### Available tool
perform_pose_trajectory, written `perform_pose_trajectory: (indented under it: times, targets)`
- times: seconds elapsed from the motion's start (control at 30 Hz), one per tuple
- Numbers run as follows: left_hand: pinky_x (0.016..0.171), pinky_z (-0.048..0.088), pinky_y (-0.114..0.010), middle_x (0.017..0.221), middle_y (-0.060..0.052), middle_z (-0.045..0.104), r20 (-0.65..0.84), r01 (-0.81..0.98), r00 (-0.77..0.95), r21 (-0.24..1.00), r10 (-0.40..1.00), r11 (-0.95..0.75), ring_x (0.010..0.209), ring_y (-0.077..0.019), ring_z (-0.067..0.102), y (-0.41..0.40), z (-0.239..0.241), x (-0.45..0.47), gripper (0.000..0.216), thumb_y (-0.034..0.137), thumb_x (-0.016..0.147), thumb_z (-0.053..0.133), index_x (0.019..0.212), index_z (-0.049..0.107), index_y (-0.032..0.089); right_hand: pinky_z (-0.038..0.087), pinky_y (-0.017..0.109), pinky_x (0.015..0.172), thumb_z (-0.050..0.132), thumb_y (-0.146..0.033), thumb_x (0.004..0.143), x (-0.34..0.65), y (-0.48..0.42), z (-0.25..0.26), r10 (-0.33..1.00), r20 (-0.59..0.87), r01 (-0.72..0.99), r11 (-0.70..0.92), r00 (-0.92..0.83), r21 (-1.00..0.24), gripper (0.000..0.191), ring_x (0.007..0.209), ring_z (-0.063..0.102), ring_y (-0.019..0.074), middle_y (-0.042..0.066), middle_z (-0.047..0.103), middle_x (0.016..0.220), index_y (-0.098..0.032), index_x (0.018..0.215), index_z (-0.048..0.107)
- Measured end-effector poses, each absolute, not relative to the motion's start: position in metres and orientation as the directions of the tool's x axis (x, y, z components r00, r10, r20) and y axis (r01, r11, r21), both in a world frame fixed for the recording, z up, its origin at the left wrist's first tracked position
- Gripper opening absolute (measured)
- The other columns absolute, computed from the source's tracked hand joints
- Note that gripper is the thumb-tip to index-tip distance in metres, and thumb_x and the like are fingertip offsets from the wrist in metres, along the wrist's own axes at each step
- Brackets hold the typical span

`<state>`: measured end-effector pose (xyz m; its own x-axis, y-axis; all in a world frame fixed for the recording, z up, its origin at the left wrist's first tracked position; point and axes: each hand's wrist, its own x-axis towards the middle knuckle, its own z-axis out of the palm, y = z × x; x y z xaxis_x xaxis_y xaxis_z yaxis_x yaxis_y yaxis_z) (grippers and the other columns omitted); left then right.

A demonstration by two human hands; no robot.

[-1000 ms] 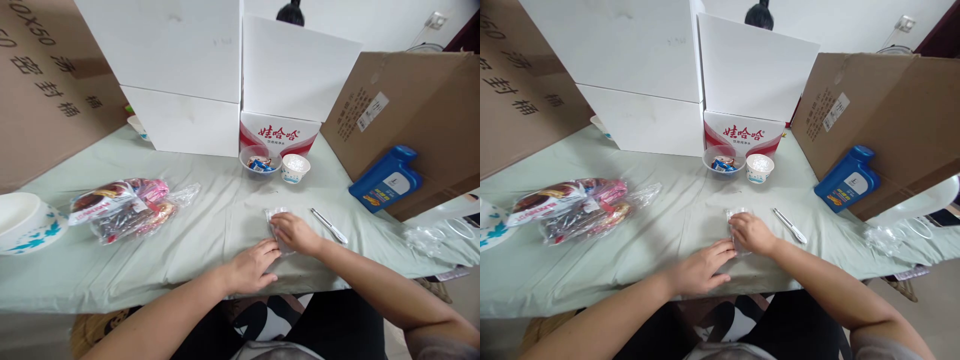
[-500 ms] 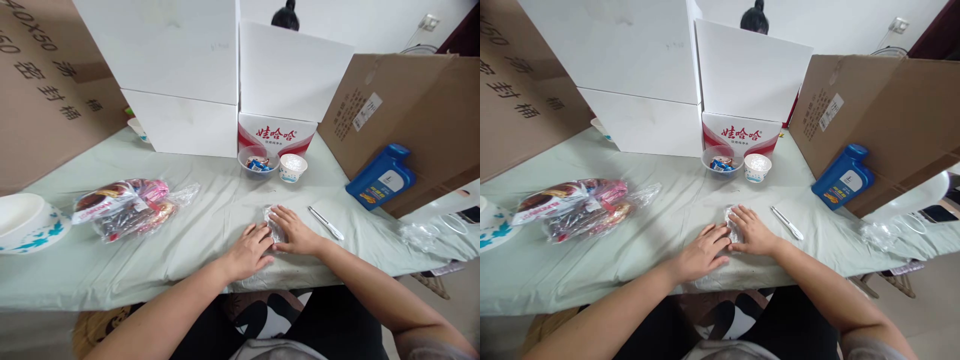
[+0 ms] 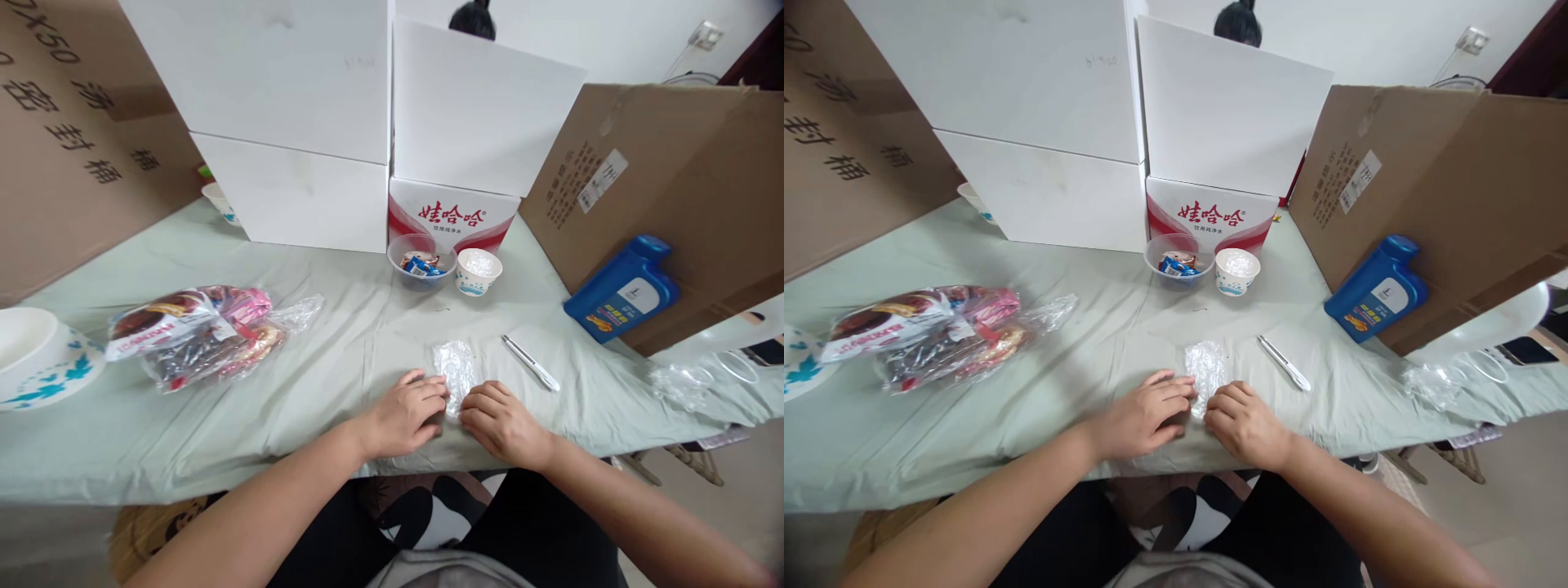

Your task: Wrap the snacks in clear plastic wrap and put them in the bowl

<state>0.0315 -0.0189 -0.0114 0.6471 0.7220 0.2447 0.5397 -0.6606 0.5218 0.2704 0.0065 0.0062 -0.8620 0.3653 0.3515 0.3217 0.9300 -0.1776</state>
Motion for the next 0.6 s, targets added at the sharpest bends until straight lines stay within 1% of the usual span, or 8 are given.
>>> perform_pose_trajectory:
  times: [0.07, 0.17, 0.23, 0.3, 0.37, 0.47, 0.53, 0.6]
  targets:
    - [0.113, 0.033, -0.049, 0.121, -0.008, 0.066, 0.244, 0.519, 0.61, 0.596, 0.754, -0.613, 0.126, -0.0261, 0.054, -0.02, -0.01, 0.031, 0.025, 0.017, 0.084, 0.058, 0.108, 0.057, 0.021, 0.047, 0.038, 0.084, 0.044, -0.013, 0.095, 0.267, 0.011, 0.013, 0.368, 0.377, 0.312, 0.928, -0.85, -0.203, 0.017, 0.09, 0.061, 0.0199, 0.007, 0.068, 0.095, -0.018, 0.099, 0.059]
    - [0.103, 0.045, -0.044, 0.118, -0.008, 0.066, 0.234, 0.489, 0.516, 0.709, 0.824, -0.508, 0.114, -0.0227, 0.062, -0.022, -0.009, 0.03, 0.042, 0.016, 0.086, 0.053, 0.127, 0.043, 0.022, 0.048, 0.032, 0.075, 0.041, -0.016, 0.097, 0.259, 0.029, 0.019, 0.451, 0.374, 0.385, 0.891, -0.81, -0.241, 0.016, 0.08, 0.061, 0.0177, 0.007, 0.066, 0.088, -0.017, 0.098, 0.057]
    - [0.099, 0.049, -0.043, 0.117, -0.009, 0.065, 0.233, 0.47, 0.479, 0.746, 0.846, -0.472, 0.111, -0.0221, 0.062, -0.022, -0.01, 0.029, 0.054, 0.016, 0.087, 0.052, 0.137, 0.03, 0.021, 0.046, 0.03, 0.069, 0.04, -0.019, 0.098, 0.251, 0.045, 0.018, 0.514, 0.328, 0.463, 0.858, -0.793, -0.224, 0.017, 0.076, 0.061, 0.0176, 0.007, 0.065, 0.084, -0.017, 0.097, 0.057]
    - [0.1, 0.049, -0.045, 0.121, -0.01, 0.063, 0.241, 0.472, 0.475, 0.742, 0.846, -0.476, 0.113, -0.0225, 0.061, -0.02, -0.012, 0.028, 0.062, 0.015, 0.086, 0.052, 0.141, 0.023, 0.021, 0.045, 0.028, 0.067, 0.041, -0.019, 0.099, 0.242, 0.061, 0.014, 0.564, 0.263, 0.533, 0.825, -0.782, -0.186, 0.018, 0.076, 0.061, 0.0175, 0.007, 0.065, 0.085, -0.017, 0.097, 0.058]
    - [0.103, 0.047, -0.047, 0.128, -0.011, 0.058, 0.241, 0.499, 0.495, 0.708, 0.835, -0.5, 0.12, -0.0238, 0.056, -0.018, -0.013, 0.028, 0.06, 0.013, 0.085, 0.052, 0.139, 0.028, 0.022, 0.044, 0.027, 0.066, 0.041, -0.019, 0.099, 0.233, 0.074, 0.009, 0.614, 0.19, 0.598, 0.789, -0.766, -0.139, 0.018, 0.075, 0.062, 0.0173, 0.008, 0.065, 0.09, -0.017, 0.099, 0.059]
    - [0.11, 0.042, -0.047, 0.133, -0.012, 0.054, 0.234, 0.54, 0.541, 0.639, 0.808, -0.547, 0.13, -0.0262, 0.047, -0.016, -0.013, 0.028, 0.047, 0.012, 0.085, 0.052, 0.131, 0.043, 0.02, 0.042, 0.027, 0.065, 0.041, -0.021, 0.1, 0.222, 0.086, 0.005, 0.667, 0.087, 0.663, 0.745, -0.74, -0.077, 0.019, 0.077, 0.064, 0.0172, 0.008, 0.066, 0.099, -0.016, 0.106, 0.059]
    - [0.111, 0.04, -0.047, 0.132, -0.014, 0.054, 0.231, 0.562, 0.546, 0.612, 0.805, -0.556, 0.132, -0.0272, 0.045, -0.015, -0.013, 0.029, 0.041, 0.012, 0.086, 0.052, 0.127, 0.049, 0.017, 0.042, 0.026, 0.066, 0.038, -0.023, 0.101, 0.215, 0.09, 0.006, 0.689, 0.03, 0.688, 0.725, -0.724, -0.042, 0.022, 0.081, 0.065, 0.0174, 0.008, 0.066, 0.104, -0.017, 0.111, 0.057]
    - [0.11, 0.042, -0.047, 0.134, -0.015, 0.052, 0.222, 0.588, 0.524, 0.604, 0.822, -0.538, 0.13, -0.0275, 0.047, -0.015, -0.012, 0.029, 0.039, 0.012, 0.086, 0.052, 0.124, 0.051, 0.016, 0.042, 0.025, 0.067, 0.035, -0.024, 0.102, 0.209, 0.093, 0.008, 0.71, -0.027, 0.71, 0.704, -0.704, 0.004, 0.025, 0.086, 0.066, 0.0175, 0.008, 0.065, 0.109, -0.019, 0.114, 0.056]
